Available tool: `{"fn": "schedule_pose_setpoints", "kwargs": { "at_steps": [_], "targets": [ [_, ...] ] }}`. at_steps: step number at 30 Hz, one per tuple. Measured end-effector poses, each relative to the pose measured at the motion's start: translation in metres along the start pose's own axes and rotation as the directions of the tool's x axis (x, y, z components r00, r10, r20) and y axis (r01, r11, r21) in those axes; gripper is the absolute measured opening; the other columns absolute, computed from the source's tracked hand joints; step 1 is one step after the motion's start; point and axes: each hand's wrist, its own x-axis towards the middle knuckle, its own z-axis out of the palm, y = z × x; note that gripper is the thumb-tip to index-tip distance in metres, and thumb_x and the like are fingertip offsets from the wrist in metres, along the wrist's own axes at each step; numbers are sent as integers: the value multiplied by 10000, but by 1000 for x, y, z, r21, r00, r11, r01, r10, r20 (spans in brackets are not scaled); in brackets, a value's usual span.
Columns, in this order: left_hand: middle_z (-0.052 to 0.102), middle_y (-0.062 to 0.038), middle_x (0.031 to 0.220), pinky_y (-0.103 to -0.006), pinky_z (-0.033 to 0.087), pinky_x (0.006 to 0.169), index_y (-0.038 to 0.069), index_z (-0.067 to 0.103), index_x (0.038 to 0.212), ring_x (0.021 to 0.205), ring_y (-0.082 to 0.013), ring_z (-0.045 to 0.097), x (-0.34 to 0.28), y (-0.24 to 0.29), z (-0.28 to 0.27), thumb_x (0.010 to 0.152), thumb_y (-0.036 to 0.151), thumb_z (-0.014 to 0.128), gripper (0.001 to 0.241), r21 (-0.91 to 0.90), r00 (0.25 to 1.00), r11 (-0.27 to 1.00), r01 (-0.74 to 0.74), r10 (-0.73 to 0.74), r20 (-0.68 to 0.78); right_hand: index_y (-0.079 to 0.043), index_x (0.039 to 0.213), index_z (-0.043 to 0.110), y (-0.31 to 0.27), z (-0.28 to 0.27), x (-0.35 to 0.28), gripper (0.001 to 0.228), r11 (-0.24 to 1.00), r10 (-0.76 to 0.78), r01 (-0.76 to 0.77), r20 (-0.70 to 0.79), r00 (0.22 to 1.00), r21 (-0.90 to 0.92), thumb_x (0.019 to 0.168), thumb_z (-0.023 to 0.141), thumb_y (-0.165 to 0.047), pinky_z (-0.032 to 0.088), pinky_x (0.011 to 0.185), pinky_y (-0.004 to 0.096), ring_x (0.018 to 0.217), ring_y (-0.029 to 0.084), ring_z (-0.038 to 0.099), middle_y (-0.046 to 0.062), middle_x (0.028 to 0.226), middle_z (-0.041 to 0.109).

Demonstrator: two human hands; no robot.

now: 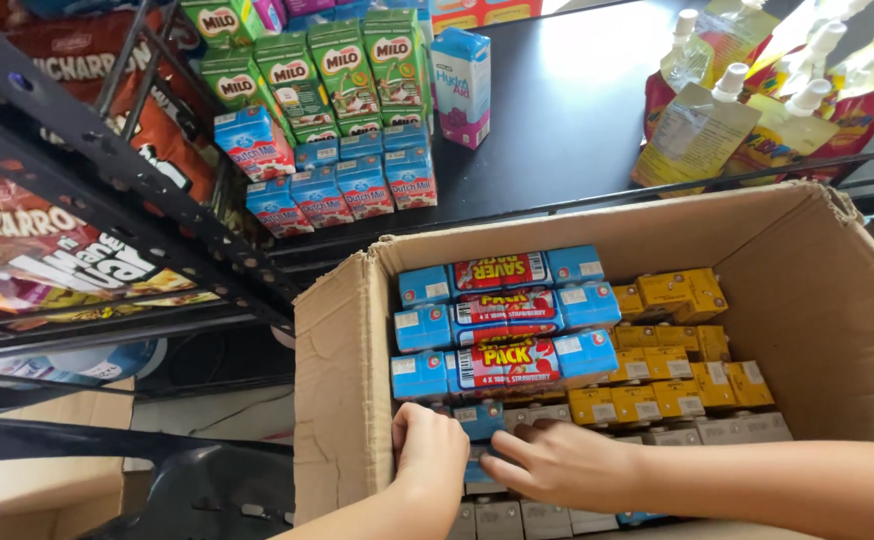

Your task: Organize various beverage and snack items on store shelves from a cardboard box.

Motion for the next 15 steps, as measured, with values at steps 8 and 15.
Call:
{"fn": "schedule_pose_setpoints", "kwargs": {
  "at_steps": [8, 15],
  "targets": [
    [645, -1, 677, -440, 389, 501, 110, 757, 832, 589, -233, 632, -1, -5, 1, 911, 198, 716, 125, -42, 997, 997, -69, 70, 18, -43, 1262, 531, 8, 0, 2, 482, 958, -204, 179, -97, 974, -226, 822, 637, -207, 542, 734, 387, 869, 279, 652, 97, 993, 530],
    [654, 3, 706, -480, 390, 583, 121, 771, 862, 662, -248, 646, 4, 1, 18, 922, 189, 683, 126, -85, 997, 994, -73, 73, 4, 23, 1367, 504, 7, -7, 0, 556, 977, -151, 147, -16, 988, -156, 860, 633, -163, 529, 665, 369, 902, 280, 642, 144, 1052, 560]
  ]
}}
